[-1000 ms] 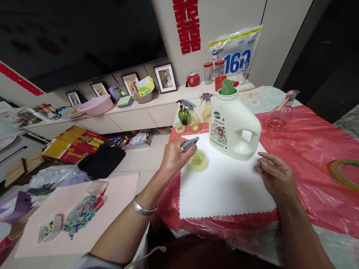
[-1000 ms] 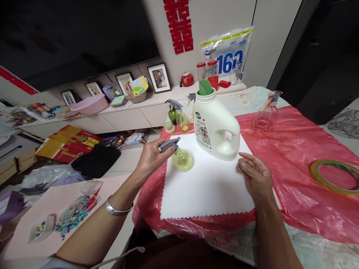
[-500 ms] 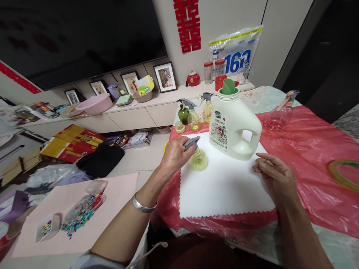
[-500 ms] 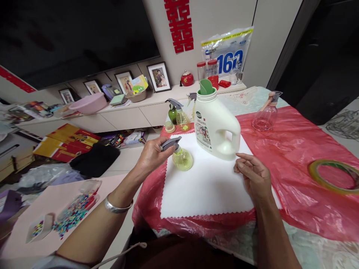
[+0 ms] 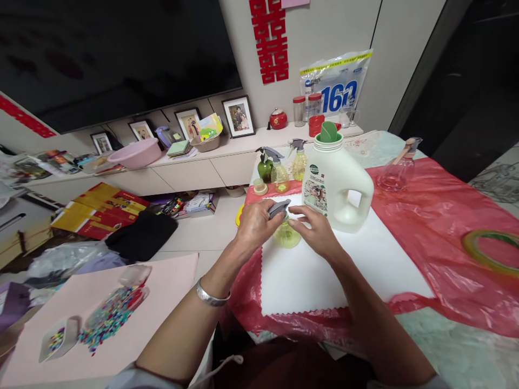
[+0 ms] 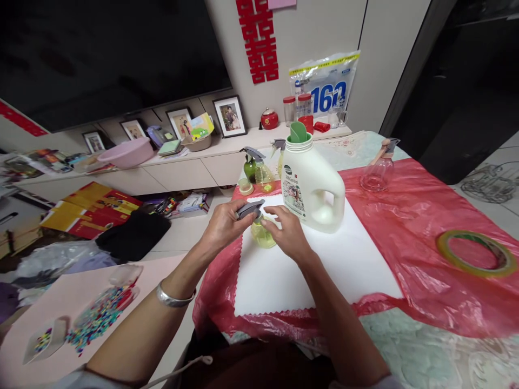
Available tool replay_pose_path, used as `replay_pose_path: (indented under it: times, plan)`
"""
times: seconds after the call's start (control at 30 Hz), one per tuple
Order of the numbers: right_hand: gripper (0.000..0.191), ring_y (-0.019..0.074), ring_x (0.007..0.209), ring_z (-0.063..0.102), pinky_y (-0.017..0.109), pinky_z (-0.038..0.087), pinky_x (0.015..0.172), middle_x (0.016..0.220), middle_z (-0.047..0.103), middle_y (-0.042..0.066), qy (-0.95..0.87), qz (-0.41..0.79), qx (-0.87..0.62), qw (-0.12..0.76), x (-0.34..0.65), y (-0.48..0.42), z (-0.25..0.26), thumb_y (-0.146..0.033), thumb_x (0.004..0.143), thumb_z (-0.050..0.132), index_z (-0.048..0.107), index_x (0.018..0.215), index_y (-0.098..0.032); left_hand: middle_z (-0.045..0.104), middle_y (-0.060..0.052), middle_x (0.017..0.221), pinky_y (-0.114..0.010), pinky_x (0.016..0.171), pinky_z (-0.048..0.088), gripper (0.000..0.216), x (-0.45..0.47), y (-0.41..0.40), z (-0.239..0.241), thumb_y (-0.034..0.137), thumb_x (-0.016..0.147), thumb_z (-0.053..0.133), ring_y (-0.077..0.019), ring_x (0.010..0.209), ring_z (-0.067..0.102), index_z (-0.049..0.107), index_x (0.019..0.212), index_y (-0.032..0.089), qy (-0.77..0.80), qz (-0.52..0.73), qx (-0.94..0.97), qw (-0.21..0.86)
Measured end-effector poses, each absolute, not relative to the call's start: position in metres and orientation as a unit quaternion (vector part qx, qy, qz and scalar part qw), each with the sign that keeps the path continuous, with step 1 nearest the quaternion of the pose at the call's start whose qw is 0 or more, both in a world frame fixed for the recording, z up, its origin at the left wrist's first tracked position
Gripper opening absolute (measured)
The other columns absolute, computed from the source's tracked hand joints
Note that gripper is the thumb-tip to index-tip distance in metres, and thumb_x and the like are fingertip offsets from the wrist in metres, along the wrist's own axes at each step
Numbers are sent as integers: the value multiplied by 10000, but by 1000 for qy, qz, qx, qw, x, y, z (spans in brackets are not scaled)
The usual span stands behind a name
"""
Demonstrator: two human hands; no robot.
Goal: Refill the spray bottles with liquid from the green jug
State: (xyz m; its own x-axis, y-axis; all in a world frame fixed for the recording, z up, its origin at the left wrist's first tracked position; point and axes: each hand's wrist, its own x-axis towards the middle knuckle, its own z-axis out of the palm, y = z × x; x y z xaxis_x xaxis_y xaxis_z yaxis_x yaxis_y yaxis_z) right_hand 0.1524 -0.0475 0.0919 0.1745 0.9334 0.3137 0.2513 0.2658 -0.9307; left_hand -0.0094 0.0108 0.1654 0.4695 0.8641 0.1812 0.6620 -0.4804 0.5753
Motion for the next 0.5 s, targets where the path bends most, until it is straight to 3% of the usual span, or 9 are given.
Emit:
replay_pose_path:
  times: [0.17, 0.37, 0.5]
  plan:
    - [251, 185, 903, 608, 320, 467, 849, 951, 678, 21, -591, 303, -518, 539, 135, -33, 90, -403, 896, 555, 662, 990, -196, 559, 37, 616, -246, 582, 313, 115, -10, 12, 163, 266, 805, 596, -122, 593, 470, 649, 725, 201, 449, 232, 838, 204]
    - [255, 178, 827, 575, 291, 437, 787, 870, 653, 13, -582, 280, -531, 549, 130, -32, 85, -443, 896, 565, 636, 914, -199, 588, 29, 621, -254, 580, 330, 146, -9, 11, 167, 299, 816, 605, -130, 590, 498, 694, 752, 203, 459, 226, 832, 215]
    - [235, 185, 866, 594, 298, 439, 816, 928, 666, 25, -578, 274, -534, 553, 130, -34, 83, -423, 902, 561, 631, 909, -199, 739, -22, 878, -271, 685, 442, 318, -19, 16, 166, 484, 851, 609, -182, 797, 641, 752, 967, 225, 424, 251, 797, 350]
